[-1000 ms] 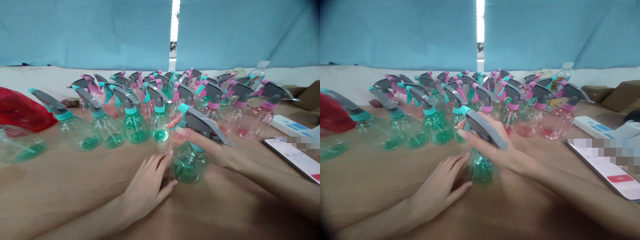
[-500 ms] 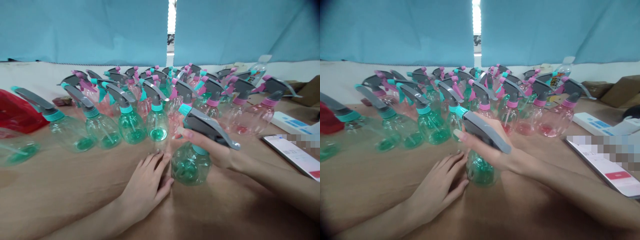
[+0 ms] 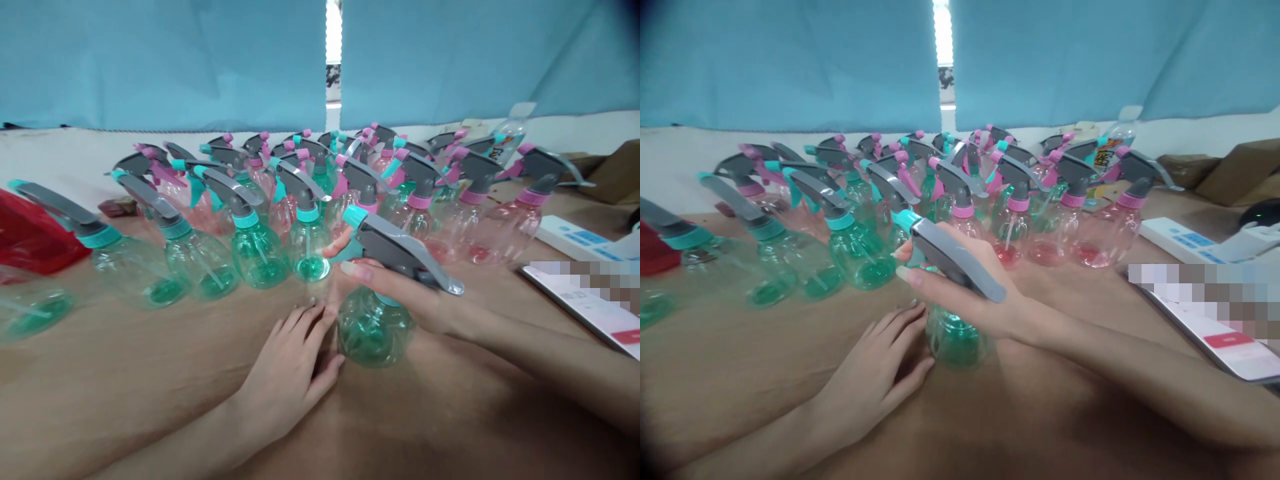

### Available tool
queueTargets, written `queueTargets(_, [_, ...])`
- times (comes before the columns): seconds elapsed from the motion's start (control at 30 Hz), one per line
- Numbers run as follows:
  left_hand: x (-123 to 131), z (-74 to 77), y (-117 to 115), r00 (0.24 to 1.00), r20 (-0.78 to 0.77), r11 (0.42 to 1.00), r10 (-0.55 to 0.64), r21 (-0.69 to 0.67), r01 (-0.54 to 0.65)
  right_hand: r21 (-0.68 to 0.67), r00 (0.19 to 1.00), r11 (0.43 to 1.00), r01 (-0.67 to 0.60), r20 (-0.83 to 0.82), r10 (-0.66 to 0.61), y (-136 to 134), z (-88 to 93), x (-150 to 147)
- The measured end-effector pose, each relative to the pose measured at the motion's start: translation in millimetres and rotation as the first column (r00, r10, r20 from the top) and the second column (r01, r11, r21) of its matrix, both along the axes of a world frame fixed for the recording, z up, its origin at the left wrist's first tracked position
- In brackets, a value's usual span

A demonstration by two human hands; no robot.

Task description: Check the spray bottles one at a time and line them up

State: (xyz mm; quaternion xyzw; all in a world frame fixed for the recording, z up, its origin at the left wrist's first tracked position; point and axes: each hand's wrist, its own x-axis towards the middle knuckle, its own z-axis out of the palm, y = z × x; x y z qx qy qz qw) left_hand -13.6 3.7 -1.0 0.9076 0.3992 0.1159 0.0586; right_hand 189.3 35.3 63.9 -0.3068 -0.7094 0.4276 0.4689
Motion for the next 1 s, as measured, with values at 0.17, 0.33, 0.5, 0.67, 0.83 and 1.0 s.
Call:
queueTargets(0.17, [0.3,1.4,-0.2,1.0,-0.008,1.0,-0.008,0.005,0.008,0.004,0.999,0.999,0.04,-0.001,-0.04,-1.0,1.7,-2.4])
queueTargets(0.33, [1.3,2.7,-0.1,1.0,-0.011,1.0,-0.012,0.003,0.012,0.022,0.999,0.999,0.041,-0.021,-0.041,1.6,-0.9,-2.5])
queueTargets(0.5, [1.5,3.5,-0.1,1.0,-0.001,1.0,-0.016,-0.003,0.016,-0.055,0.998,0.998,-0.023,-0.051,0.021,0.8,0.6,-5.0])
queueTargets(0.67, [1.0,2.8,0.2,1.0,-0.007,1.0,-0.017,-0.003,0.017,-0.038,0.996,0.998,-0.056,-0.073,0.053,-0.6,3.2,-7.1])
queueTargets(0.83, [1.0,1.7,0.2,1.0,-0.012,1.0,-0.014,-0.01,0.014,-0.072,0.998,0.996,-0.056,-0.026,0.055,-0.6,-0.7,-6.0])
queueTargets(1.0, [0.6,1.4,-1.2,1.0,0.001,1.0,-0.01,0.001,0.01,-0.049,0.997,0.997,-0.053,-0.058,0.05,0.6,-0.8,-6.9])
